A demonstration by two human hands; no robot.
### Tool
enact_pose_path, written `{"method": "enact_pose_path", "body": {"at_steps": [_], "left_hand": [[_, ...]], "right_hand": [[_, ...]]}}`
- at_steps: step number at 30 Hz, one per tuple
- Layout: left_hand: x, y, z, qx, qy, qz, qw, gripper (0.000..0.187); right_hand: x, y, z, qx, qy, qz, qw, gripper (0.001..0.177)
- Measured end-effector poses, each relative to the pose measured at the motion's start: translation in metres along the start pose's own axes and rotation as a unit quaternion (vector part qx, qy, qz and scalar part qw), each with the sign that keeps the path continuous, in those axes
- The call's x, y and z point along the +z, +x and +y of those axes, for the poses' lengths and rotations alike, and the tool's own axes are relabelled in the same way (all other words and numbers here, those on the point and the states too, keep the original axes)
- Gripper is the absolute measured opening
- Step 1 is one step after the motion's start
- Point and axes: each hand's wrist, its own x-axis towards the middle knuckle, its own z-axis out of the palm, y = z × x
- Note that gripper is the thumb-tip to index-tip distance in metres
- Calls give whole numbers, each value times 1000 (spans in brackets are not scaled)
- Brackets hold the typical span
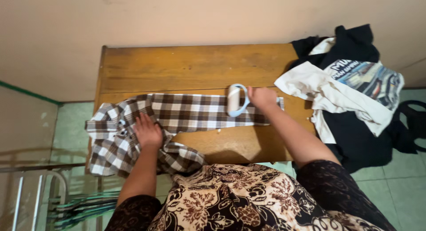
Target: The person uses a lint roller to remove lint from a plaid shirt laid on a wooden table. They roll the tool along the sleeves and body, then fold the shirt and continue rolling the fabric.
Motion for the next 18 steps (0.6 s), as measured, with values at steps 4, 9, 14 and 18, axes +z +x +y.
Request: {"method": "enact_pose_path", "body": {"at_steps": [4, 9, 14, 18], "left_hand": [[-16, -6, 5, -1, -27, 1, 1000, 73], [-29, -7, 8, -10, -13, -49, 999, 74], [-19, -4, 4, -5, -50, -32, 998, 76], [-19, -5, 6, -18, -83, -30, 996, 77]], "right_hand": [[-5, 0, -114, -41, 34, -14, 999, 66], [-11, -2, -233, -108, 25, -39, 993, 64], [-16, 4, -317, -136, 12, -67, 988, 62], [-17, 11, -357, -141, -6, -86, 986, 62]]}}
